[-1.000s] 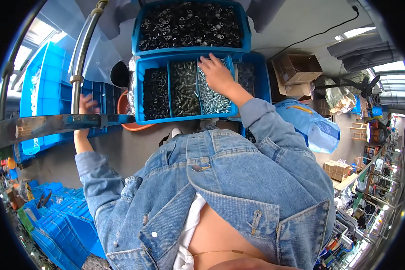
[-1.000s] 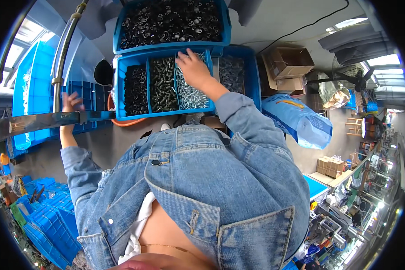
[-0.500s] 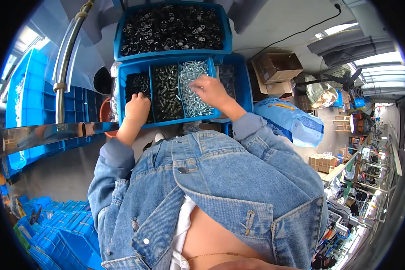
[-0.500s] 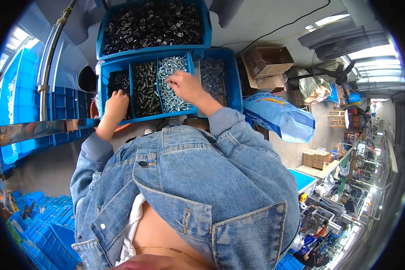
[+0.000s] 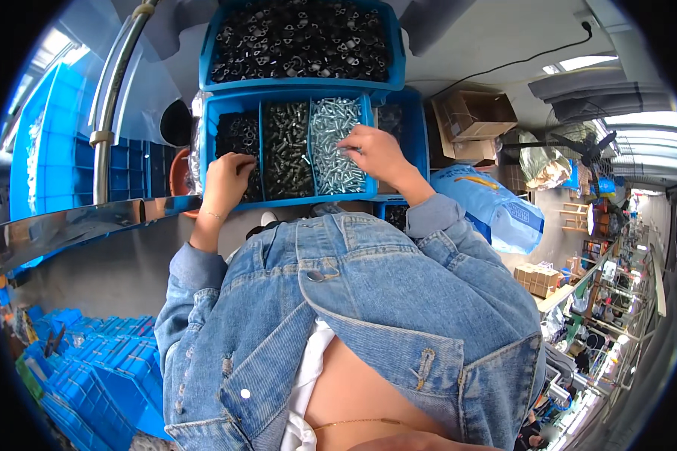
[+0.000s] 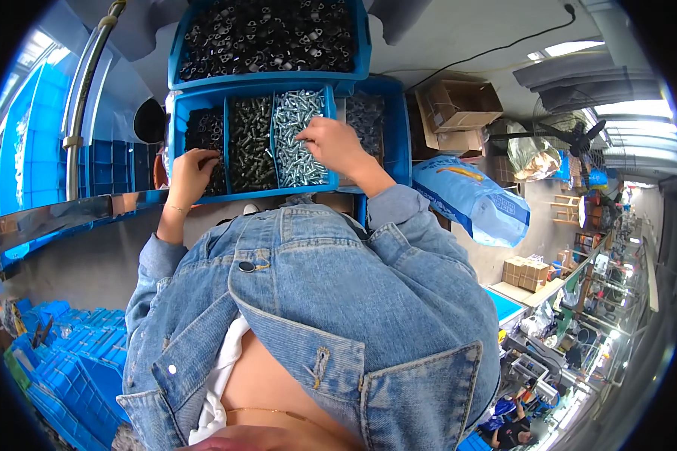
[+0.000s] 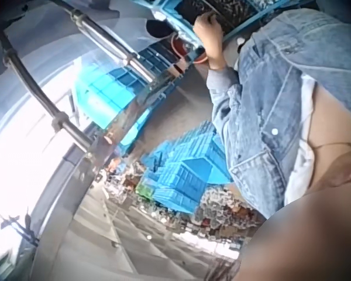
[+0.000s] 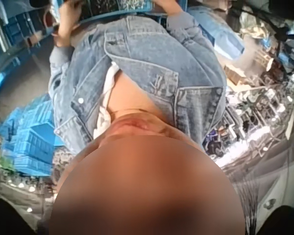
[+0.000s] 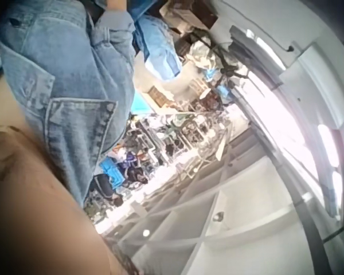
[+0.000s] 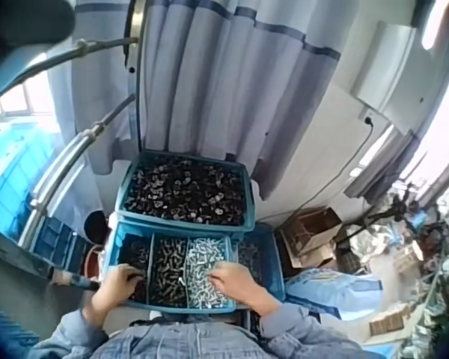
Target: Sorting small black industrial components between plastic bins at a workstation.
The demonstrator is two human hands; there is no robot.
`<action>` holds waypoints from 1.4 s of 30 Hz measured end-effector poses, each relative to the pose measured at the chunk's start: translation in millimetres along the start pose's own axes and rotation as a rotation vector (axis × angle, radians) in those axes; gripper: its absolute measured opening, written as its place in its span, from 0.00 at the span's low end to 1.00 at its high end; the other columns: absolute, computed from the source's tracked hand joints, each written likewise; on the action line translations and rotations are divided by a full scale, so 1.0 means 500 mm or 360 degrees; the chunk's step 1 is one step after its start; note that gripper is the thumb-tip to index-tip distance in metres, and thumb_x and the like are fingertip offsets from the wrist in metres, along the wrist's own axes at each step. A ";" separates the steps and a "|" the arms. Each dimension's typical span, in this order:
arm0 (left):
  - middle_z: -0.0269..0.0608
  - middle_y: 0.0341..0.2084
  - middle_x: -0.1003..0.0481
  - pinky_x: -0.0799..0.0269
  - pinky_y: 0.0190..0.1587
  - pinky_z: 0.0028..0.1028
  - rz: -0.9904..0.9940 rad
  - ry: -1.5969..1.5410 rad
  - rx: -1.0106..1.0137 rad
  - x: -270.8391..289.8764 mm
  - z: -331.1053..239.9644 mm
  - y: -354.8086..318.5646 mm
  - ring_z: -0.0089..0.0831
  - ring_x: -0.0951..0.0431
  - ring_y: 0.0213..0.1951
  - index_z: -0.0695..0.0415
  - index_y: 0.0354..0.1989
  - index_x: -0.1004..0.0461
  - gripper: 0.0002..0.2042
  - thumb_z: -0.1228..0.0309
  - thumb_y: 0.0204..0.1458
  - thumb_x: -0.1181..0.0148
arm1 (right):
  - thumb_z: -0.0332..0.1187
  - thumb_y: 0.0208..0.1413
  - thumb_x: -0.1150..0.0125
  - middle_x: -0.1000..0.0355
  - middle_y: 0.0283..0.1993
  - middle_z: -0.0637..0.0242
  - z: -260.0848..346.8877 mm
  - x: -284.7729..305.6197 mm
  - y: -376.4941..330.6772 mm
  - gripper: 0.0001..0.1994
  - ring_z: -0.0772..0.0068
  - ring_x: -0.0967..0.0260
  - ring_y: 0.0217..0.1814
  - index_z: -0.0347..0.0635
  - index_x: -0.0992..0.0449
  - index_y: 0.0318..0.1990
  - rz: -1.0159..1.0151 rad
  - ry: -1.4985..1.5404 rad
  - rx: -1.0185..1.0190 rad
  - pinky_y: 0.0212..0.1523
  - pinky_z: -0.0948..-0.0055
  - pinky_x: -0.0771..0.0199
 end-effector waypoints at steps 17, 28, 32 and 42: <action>0.37 0.29 0.26 0.27 0.33 0.31 -0.0076 0.0543 -0.0097 -0.070 -0.085 0.159 0.34 0.23 0.33 0.56 0.29 0.26 0.04 0.71 0.46 0.45 | 0.40 0.54 0.42 0.40 0.17 0.74 -0.043 0.139 0.255 0.13 0.78 0.46 0.17 0.38 0.28 0.29 -0.0244 0.0448 -0.0074 0.19 0.77 0.43; 0.43 0.27 0.26 0.26 0.32 0.35 0.0120 0.0894 -0.0128 -0.073 -0.073 0.172 0.39 0.23 0.33 0.56 0.26 0.24 0.06 0.68 0.40 0.40 | 0.37 0.52 0.43 0.38 0.18 0.73 -0.069 0.137 0.211 0.10 0.79 0.43 0.18 0.39 0.27 0.28 0.0063 0.1089 -0.0107 0.18 0.80 0.44; 0.44 0.25 0.26 0.28 0.32 0.35 0.0425 0.0400 -0.0409 0.008 -0.161 0.178 0.41 0.24 0.31 0.58 0.26 0.23 0.07 0.69 0.38 0.39 | 0.36 0.55 0.52 0.39 0.25 0.71 -0.056 0.025 0.106 0.09 0.77 0.42 0.26 0.42 0.30 0.36 0.0963 0.2839 -0.0404 0.24 0.80 0.40; 0.47 0.26 0.27 0.29 0.35 0.33 0.0611 0.0071 -0.0934 -0.061 -0.289 0.139 0.41 0.25 0.31 0.62 0.30 0.25 0.07 0.75 0.40 0.41 | 0.34 0.59 0.60 0.31 0.38 0.59 -0.049 -0.120 0.007 0.13 0.64 0.32 0.41 0.34 0.31 0.41 -0.0194 0.2472 -0.0956 0.47 0.64 0.29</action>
Point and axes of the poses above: each hand's wrist, its own y-axis towards the middle knuckle, its own x-axis out of the back of the hand, z = x × y, the point moved 4 cm from there along y, towards the middle knuckle
